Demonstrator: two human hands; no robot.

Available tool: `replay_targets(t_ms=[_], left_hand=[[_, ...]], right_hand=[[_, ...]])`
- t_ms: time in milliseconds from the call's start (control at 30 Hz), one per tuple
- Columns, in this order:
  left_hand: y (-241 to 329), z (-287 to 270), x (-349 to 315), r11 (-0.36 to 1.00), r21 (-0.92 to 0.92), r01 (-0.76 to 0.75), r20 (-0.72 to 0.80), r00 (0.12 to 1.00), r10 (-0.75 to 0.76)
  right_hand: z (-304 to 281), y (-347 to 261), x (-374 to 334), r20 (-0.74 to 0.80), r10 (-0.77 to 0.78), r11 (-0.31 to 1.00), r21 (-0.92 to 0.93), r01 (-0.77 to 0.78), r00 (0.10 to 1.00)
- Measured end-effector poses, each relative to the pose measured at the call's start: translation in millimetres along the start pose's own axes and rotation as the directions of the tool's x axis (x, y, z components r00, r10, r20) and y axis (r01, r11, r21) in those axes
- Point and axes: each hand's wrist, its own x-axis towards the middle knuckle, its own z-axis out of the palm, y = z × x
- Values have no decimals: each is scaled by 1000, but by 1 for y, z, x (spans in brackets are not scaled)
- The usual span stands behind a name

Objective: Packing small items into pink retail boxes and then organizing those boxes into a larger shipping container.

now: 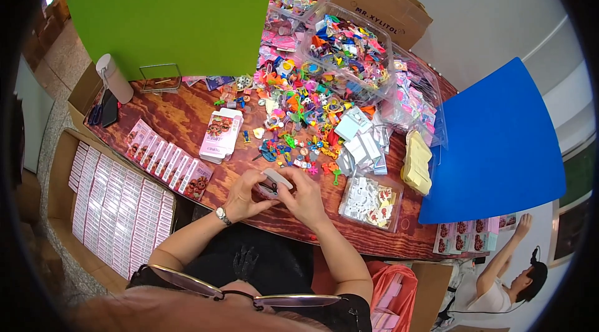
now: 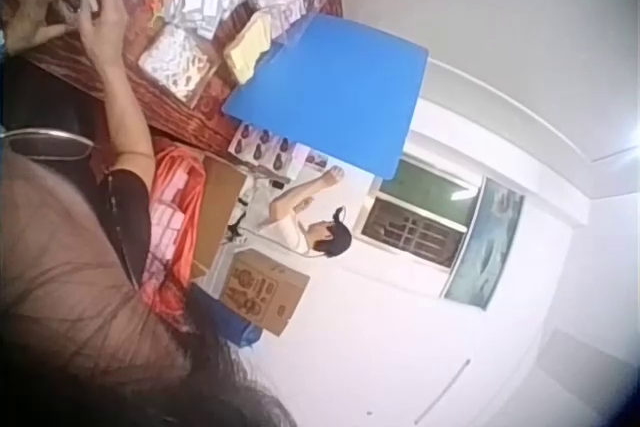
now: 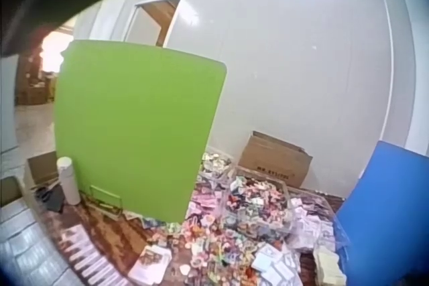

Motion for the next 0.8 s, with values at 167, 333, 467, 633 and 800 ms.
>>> replay_targets(t_ms=[167, 333, 467, 633, 800], left_hand=[[0, -2, -4, 998, 18, 52, 35, 998, -53], [11, -6, -3, 994, 59, 89, 12, 996, -90], [11, -9, -2, 990, 68, 127, 28, 991, -129], [16, -12, 1, 985, 60, 160, 39, 986, -163], [14, -12, -1, 976, 120, 182, 72, 979, -192]], right_hand=[[5, 1, 0, -8, -412, 877, -275, 395, 911], [3, -2, -2, 23, -324, 935, -142, 324, 946], [1, -16, 1, 61, -36, 997, 69, 32, 997], [8, -19, 3, 2, -56, 998, -43, 56, 998], [16, -19, 1, -44, -325, 913, -274, 302, 945]])
